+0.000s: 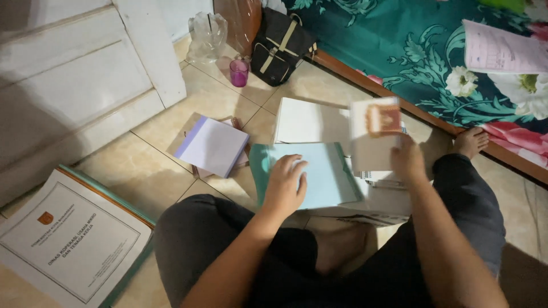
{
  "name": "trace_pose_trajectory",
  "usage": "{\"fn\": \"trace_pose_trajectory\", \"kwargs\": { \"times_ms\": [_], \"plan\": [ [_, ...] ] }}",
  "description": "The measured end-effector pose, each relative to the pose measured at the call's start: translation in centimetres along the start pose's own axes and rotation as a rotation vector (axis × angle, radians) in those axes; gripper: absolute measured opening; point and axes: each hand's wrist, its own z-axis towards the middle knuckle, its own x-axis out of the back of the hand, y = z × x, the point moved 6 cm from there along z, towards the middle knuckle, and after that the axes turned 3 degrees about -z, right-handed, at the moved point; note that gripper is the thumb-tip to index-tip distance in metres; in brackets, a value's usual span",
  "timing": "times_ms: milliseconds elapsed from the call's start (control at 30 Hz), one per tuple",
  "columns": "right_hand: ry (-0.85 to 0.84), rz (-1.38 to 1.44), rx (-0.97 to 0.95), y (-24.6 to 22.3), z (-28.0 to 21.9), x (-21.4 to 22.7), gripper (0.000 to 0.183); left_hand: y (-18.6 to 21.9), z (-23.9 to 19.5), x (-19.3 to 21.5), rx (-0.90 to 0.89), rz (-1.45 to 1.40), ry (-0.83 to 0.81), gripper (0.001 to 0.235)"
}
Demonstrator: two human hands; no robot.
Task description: Inserting small printed cards into paper folders for assembly.
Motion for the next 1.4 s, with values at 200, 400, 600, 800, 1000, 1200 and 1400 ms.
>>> {"fn": "trace_pose_trajectory", "kwargs": {
  "times_ms": [200,400,600,800,1000,1200,1400],
  "plan": [
    [-0.008,-0.376,-0.299,20.0,8.4,-7.8,0.042,-0.2,-1.7,-3.9,0.137,0.242,-0.759,0.05],
    [-0.085,-0.885,-0.276,7.0,1.4,-8.7,0.059,-0.9,-2.4,-4.6,0.158,0.231,-0.844,0.066],
    [-0.418,-0.555,0.014,1.4,-4.3,-11.9,0.084,-1.0,-2.3,-4.5,0.155,0.245,-0.743,0.071],
    [-0.411,-0.419,0.06,-8.0,-8.6,-5.9,0.07,-1.2,-2.0,-4.6,0.191,0.199,-0.779,0.07],
    [-0.799,0.072,0.034,-17.6,-14.5,-4.7,0.115,-4.6,-2.9,-7.1,-0.01,0.202,-0.565,0.044],
    [-0.873,-0.289,0.473,-14.9,-15.3,-10.1,0.074,-2.9,0.1,0.1,0.409,-0.225,-0.178,0.077],
    [-0.807,-0.51,0.475,-12.3,-8.9,-14.8,0.069,-4.6,-3.9,-4.9,0.343,0.383,-0.846,0.059]
  ]
}}
